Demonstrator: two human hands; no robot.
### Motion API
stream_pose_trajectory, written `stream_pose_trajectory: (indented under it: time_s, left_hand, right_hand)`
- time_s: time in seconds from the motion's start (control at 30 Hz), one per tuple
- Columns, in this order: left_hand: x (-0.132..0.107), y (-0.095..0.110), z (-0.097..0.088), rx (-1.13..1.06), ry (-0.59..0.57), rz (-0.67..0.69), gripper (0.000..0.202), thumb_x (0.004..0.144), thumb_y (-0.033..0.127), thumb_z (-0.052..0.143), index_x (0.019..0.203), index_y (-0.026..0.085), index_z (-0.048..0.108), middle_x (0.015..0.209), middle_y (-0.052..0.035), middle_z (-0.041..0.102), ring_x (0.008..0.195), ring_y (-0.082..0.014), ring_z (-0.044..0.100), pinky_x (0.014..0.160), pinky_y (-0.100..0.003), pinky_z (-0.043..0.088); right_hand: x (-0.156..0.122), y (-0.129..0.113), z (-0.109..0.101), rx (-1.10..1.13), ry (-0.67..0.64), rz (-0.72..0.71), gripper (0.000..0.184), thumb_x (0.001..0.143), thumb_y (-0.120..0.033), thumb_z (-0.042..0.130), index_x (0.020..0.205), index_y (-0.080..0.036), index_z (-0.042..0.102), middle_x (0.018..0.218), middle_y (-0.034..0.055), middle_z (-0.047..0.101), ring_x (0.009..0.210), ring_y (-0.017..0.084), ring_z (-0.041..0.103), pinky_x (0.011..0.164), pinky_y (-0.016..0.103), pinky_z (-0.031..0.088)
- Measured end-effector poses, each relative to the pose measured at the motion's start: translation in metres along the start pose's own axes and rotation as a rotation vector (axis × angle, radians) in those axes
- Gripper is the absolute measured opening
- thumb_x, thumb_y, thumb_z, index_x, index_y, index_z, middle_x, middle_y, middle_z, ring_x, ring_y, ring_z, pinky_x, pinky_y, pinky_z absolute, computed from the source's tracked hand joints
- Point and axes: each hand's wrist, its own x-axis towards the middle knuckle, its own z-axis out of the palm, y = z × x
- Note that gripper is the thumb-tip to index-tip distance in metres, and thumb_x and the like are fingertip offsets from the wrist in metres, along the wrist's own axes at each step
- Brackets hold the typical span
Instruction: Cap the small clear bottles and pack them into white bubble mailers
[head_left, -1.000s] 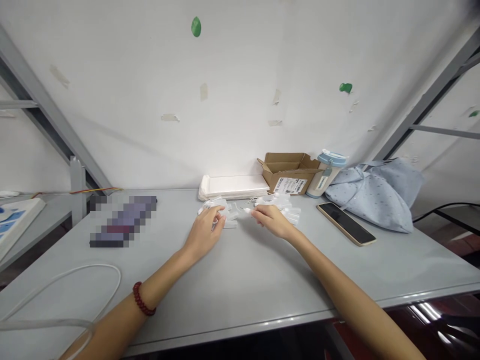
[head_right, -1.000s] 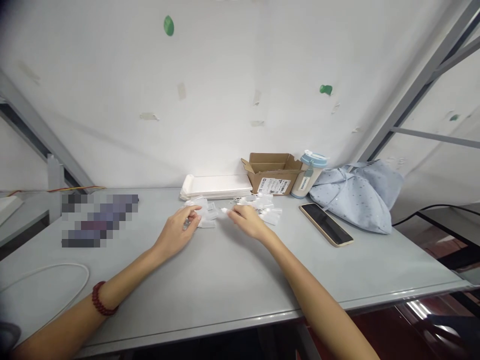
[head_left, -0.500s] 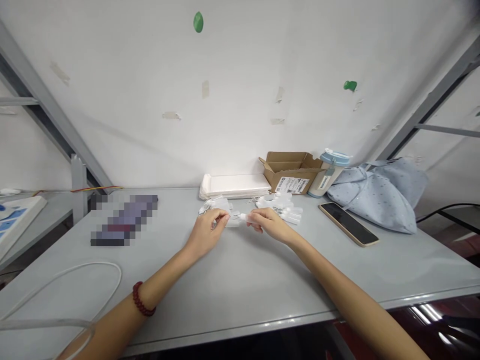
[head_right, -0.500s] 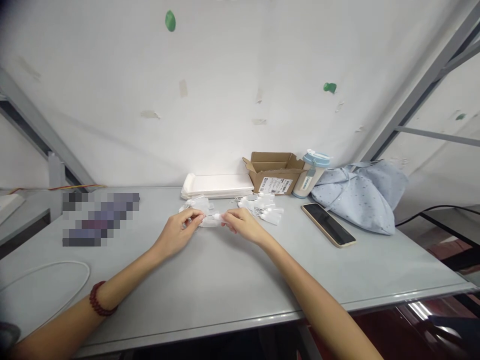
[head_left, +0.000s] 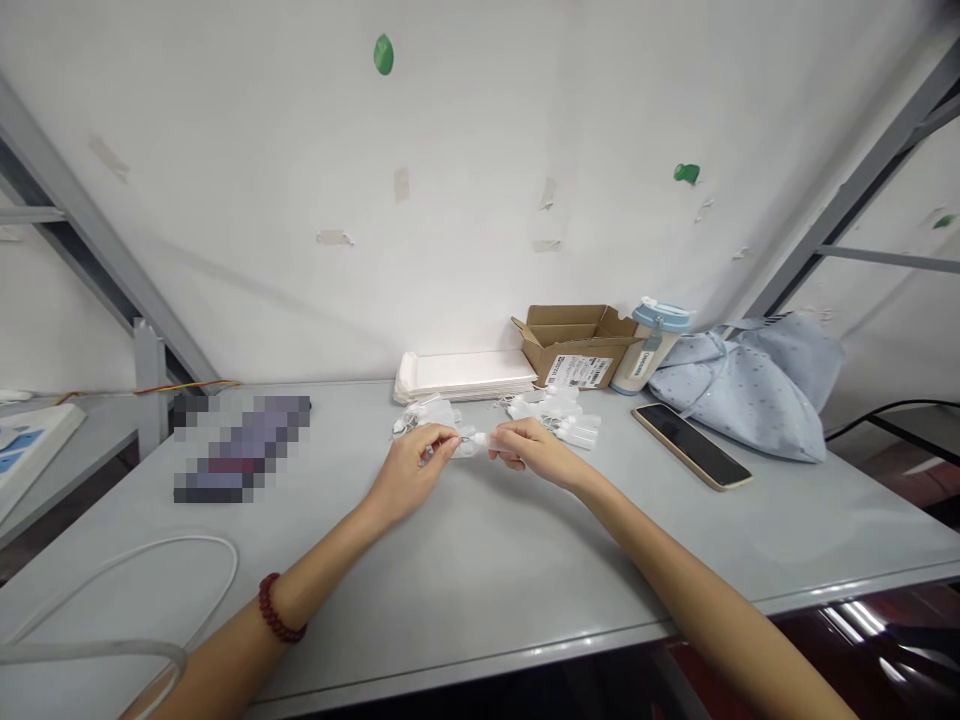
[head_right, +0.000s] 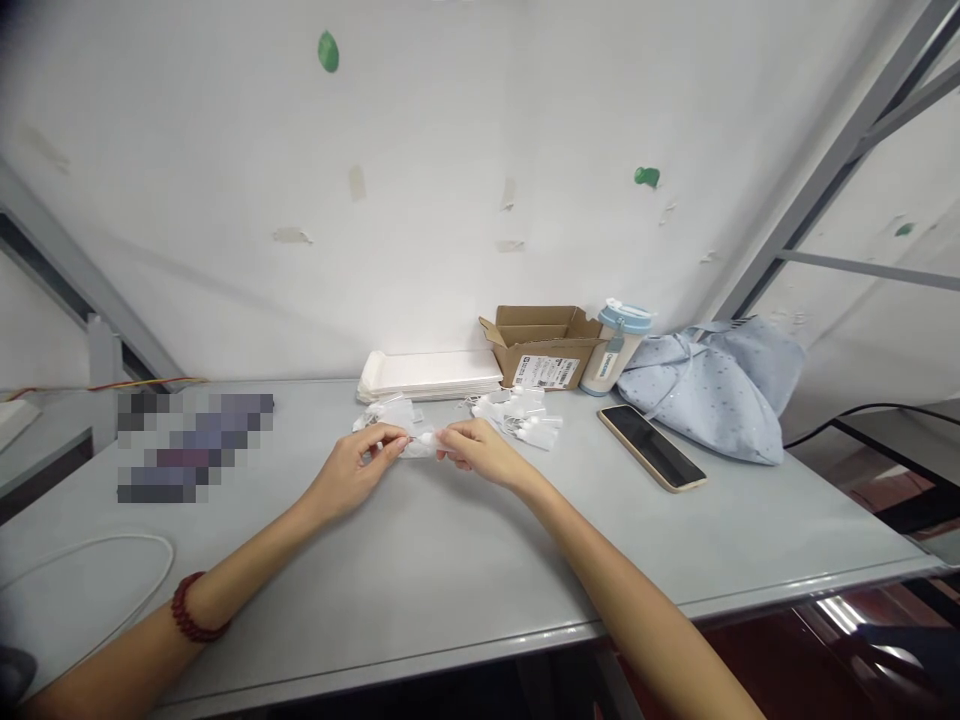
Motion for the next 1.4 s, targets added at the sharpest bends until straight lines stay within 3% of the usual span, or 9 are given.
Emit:
stream_pose_trajectory:
  time_s: [0.67,1.1,1.4]
  left_hand:
    - [-0.001,0.001,0.001,-0.011,-0.005,0.071,0.026,0.088,0.034,0.043,0.085,0.021,0.065,0.076,-0.0005,0.063,0.073,-0.0148,0.053,0.062,-0.024,0.038]
    - [-0.002,0.001,0.001,-0.014,0.000,0.035,0.025,0.088,0.035,0.044,0.084,0.021,0.065,0.076,-0.0005,0.063,0.072,-0.0149,0.052,0.060,-0.024,0.037]
    - [-0.002,-0.003,0.001,0.015,-0.015,0.105,0.024,0.089,0.032,0.044,0.086,0.021,0.065,0.080,-0.0016,0.063,0.075,-0.0151,0.052,0.057,-0.023,0.037]
  right_hand:
    - [-0.002,-0.005,-0.001,0.014,0.009,0.022,0.035,0.082,-0.041,0.047,0.061,-0.015,0.054,0.052,-0.0056,0.028,0.050,0.008,0.027,0.049,0.024,0.023]
    - [-0.002,-0.007,-0.002,0.047,0.015,0.019,0.035,0.082,-0.037,0.047,0.054,-0.016,0.048,0.051,-0.0059,0.026,0.050,0.008,0.027,0.049,0.024,0.023]
    - [0.000,-0.001,-0.004,0.065,-0.028,0.040,0.034,0.083,-0.038,0.047,0.062,-0.013,0.058,0.051,-0.0067,0.023,0.048,0.007,0.025,0.049,0.024,0.023]
